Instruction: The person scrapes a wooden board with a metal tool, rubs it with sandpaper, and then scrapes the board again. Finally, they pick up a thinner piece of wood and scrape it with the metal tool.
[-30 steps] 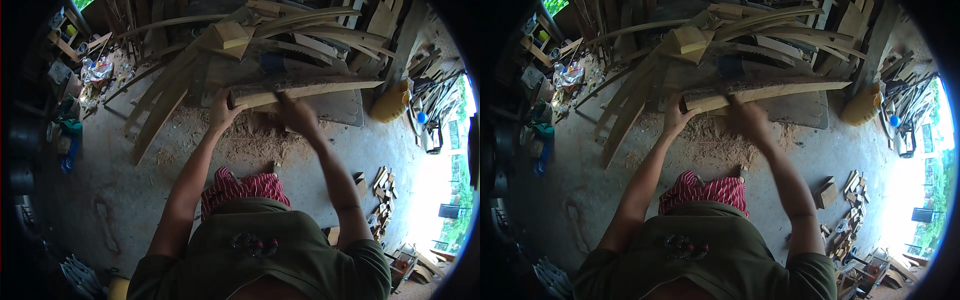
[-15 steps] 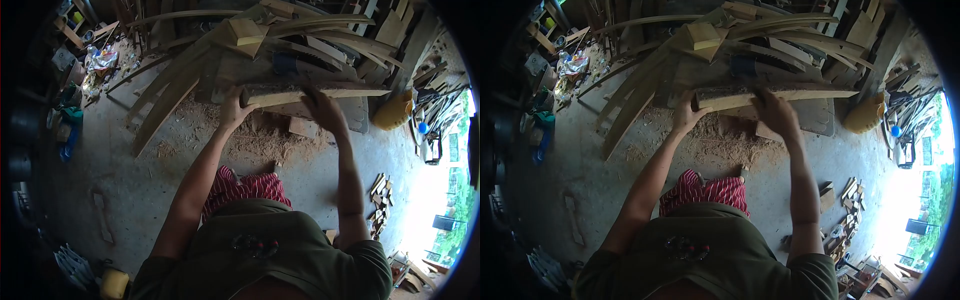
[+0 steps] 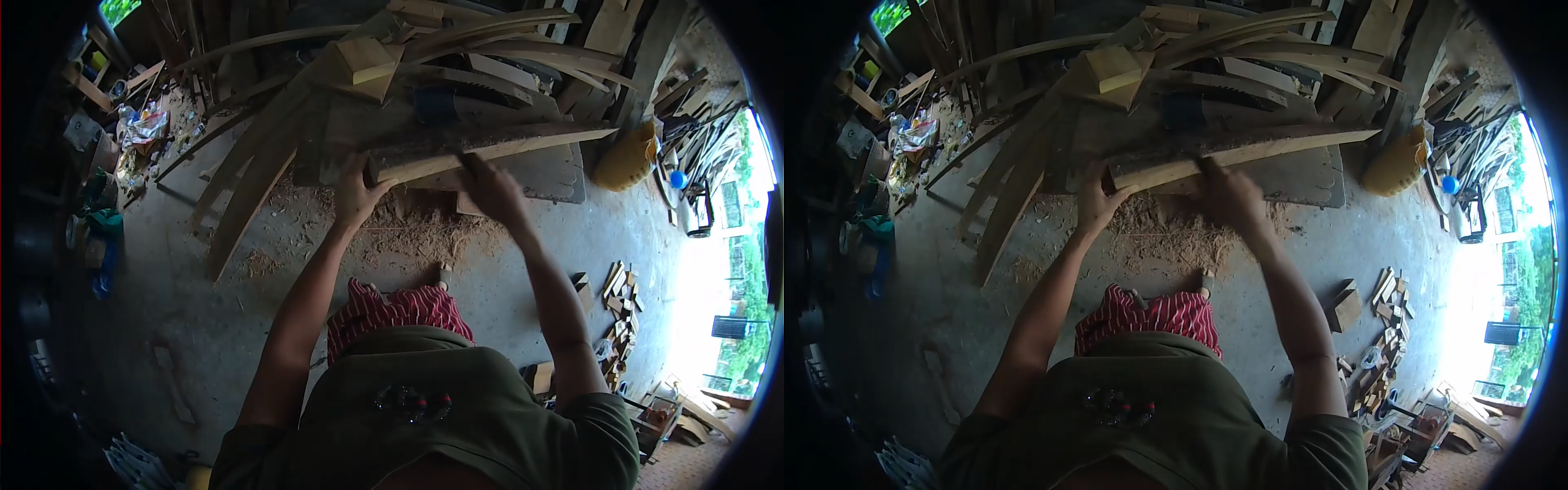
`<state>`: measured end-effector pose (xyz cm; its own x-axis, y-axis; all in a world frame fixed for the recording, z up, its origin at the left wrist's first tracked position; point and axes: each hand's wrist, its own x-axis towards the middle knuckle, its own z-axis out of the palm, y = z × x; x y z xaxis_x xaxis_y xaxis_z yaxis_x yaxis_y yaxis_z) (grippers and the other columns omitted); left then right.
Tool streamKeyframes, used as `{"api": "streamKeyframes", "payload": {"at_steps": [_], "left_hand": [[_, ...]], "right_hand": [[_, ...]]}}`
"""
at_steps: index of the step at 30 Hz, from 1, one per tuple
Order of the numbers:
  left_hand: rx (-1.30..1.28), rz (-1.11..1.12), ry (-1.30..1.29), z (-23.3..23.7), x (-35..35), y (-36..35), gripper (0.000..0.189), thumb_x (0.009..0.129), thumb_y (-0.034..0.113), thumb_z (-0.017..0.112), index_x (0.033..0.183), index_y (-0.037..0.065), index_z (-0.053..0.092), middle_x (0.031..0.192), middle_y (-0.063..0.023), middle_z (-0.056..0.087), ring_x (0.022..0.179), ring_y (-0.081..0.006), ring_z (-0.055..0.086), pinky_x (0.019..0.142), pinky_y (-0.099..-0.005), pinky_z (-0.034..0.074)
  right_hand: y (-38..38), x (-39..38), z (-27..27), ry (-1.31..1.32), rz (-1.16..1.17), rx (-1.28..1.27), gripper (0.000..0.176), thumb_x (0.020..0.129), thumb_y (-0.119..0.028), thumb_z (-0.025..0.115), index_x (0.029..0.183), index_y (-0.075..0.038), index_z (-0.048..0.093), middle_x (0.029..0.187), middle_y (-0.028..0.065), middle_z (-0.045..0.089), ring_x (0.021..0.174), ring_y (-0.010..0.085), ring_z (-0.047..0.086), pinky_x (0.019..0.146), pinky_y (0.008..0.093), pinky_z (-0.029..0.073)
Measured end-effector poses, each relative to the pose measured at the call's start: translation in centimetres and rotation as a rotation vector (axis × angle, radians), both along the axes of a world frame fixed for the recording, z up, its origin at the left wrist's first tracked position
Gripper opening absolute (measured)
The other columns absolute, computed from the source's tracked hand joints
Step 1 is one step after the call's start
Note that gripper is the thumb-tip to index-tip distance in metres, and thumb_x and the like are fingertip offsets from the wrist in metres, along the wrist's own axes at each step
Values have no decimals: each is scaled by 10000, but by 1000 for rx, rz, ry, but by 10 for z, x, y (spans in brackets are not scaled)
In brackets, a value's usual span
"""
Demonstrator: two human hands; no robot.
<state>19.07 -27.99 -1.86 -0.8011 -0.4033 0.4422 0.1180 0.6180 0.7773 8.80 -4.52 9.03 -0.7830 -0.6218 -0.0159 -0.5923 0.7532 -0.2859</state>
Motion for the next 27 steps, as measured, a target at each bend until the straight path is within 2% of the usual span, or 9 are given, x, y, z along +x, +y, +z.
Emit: {"api": "streamKeyframes", "payload": {"at_steps": [3,6,8,12,14,16,20,25,27], "left_hand": [[-16,-21,7,5,6,3,536,741,201,851,1167,12,587,1057,-160,585,977,-324,609,830,-420,495],[-19,5,1,6,5,1,542,738,210,855,1165,11,587,1061,-162,588,984,-328,610,835,-422,495],[0,29,-10,1,5,5,547,735,216,858,1163,11,587,1062,-163,590,985,-332,610,834,-421,495],[0,5,12,-1,2,3,565,722,226,863,1174,20,592,1060,-161,595,985,-338,610,834,-419,495],[-28,-6,25,0,5,1,572,719,226,865,1179,24,592,1059,-159,596,986,-338,610,835,-419,494],[-18,27,-21,1,3,2,577,716,233,868,1180,29,593,1051,-158,595,979,-336,609,835,-422,492],[-15,17,-14,-4,4,3,582,714,239,870,1177,24,593,1046,-158,593,980,-337,606,837,-424,490],[-35,16,-38,-4,3,0,577,720,234,865,1175,7,592,1049,-162,592,996,-335,606,839,-421,490],[-28,17,-12,-3,5,2,555,720,239,860,1146,6,593,1024,-161,581,968,-346,596,816,-437,487]], "right_hand": [[-36,32,31,-152,77,124,416,973,-398,536,1340,-202,541,941,203,711,892,392,701,757,528,558],[8,-21,15,127,-4,51,410,980,-382,523,1338,-183,545,958,203,712,885,385,704,743,527,564],[8,-24,17,7,-137,196,412,990,-371,508,1357,-185,532,951,206,709,856,402,703,731,533,566],[-39,45,23,1,143,161,417,1008,-402,485,1371,-200,506,865,163,716,749,351,717,647,499,582],[-29,27,35,-83,78,155,390,1012,-371,478,1363,-206,516,917,190,714,784,397,703,692,513,570],[13,-20,5,49,-43,53,365,1003,-363,485,1317,-182,531,911,216,702,824,445,684,717,545,551],[-10,8,1,46,-235,121,344,966,-375,548,1171,-98,541,891,256,684,864,456,665,726,569,521],[19,-7,7,24,-219,35,326,977,-364,534,1200,-127,561,907,201,703,884,459,659,730,556,521],[23,-13,0,38,-221,12,339,986,-351,521,1269,-166,548,879,197,706,807,440,681,670,551,538]]}}
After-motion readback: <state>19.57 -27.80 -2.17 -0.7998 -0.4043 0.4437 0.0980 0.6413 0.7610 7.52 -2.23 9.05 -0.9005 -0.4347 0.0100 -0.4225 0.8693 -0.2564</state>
